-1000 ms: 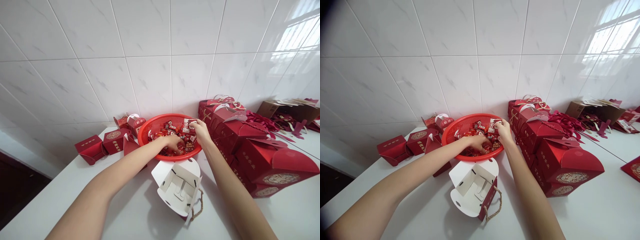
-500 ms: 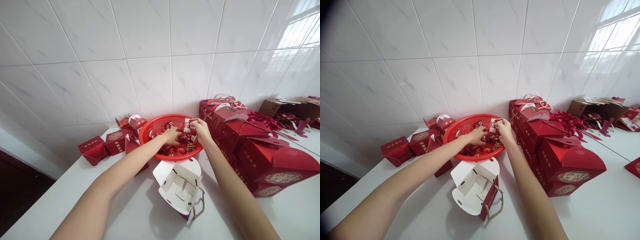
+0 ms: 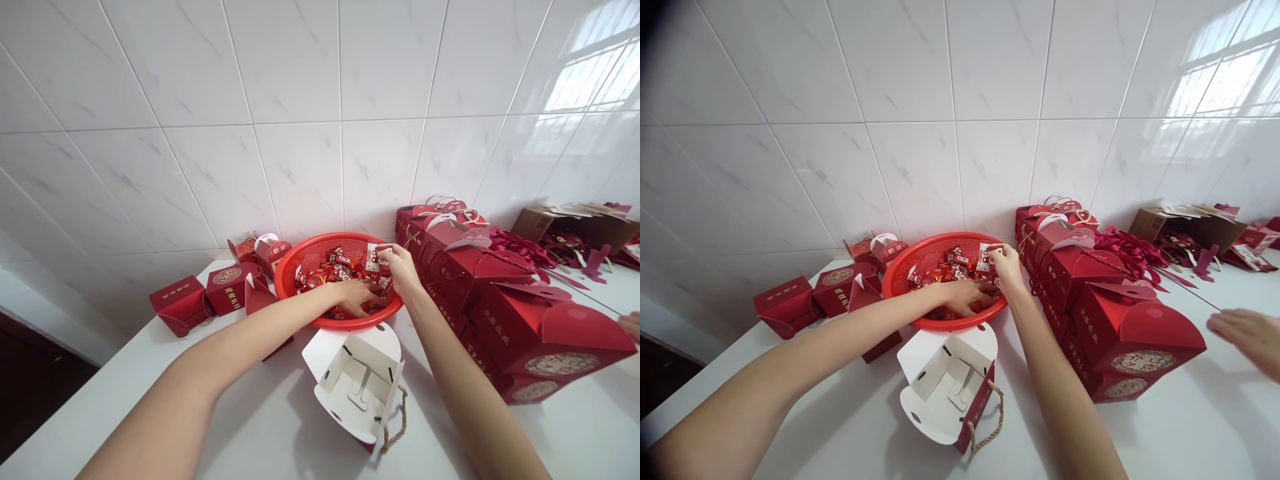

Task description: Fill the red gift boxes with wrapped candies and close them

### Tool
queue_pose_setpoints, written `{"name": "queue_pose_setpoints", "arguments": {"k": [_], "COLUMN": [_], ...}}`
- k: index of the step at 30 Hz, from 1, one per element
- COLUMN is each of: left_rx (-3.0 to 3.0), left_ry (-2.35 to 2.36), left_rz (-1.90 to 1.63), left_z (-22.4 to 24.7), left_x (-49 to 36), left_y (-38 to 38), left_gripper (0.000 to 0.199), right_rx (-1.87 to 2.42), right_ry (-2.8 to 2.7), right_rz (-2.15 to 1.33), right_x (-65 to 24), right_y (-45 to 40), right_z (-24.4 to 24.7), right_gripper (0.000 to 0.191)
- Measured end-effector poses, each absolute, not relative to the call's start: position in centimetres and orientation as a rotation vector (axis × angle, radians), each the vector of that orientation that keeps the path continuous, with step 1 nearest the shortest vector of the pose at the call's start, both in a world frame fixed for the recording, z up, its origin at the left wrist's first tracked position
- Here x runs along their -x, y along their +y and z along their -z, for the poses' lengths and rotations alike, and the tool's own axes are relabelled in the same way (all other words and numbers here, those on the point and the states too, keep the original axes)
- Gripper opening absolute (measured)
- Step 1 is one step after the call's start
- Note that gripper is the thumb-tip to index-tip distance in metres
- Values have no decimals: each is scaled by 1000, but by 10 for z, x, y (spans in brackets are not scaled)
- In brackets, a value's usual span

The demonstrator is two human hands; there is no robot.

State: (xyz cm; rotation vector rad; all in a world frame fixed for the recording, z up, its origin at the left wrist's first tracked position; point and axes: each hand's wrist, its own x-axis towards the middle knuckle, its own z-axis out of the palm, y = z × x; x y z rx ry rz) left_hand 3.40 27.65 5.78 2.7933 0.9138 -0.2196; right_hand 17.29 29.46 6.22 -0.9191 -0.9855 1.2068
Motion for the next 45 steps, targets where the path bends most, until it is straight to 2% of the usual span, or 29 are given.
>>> {"name": "queue_pose_setpoints", "arguments": {"k": [7, 11, 15, 19, 23, 28, 33, 40, 45], "left_rx": [-2767, -2670, -2645, -2782, -2801, -2674, -2531, -2317, -2129], "left_ry": [1217, 1454, 1391, 1182, 981, 1323, 1608, 1761, 1854], "left_rz": [323, 405, 402, 230, 330, 356, 150, -336, -631], "left_z": [-61, -66, -68, -67, -64, -64, -71, -78, -74], "left_x": [-41, -35, -28, -29, -38, -38, -20, 7, 16], "left_y": [276, 278, 280, 277, 272, 274, 285, 300, 307], "left_gripper": [45, 51, 61, 56, 53, 43, 39, 39, 48], "right_rx": [911, 902, 897, 901, 904, 896, 880, 887, 889], "right_ry": [-999, -1006, -1011, -1017, -1013, -1014, -1018, -1022, -1030], "right_rz": [-1201, -1195, -1187, -1182, -1184, -1182, -1177, -1185, -1185], "right_x": [-173, -173, -173, -173, -174, -173, -173, -173, -173], "right_y": [296, 297, 297, 298, 297, 298, 299, 298, 298], "right_z": [-60, -61, -60, -60, -59, -58, -59, -60, -59], "right_gripper": [23, 23, 24, 23, 24, 22, 24, 22, 23]}}
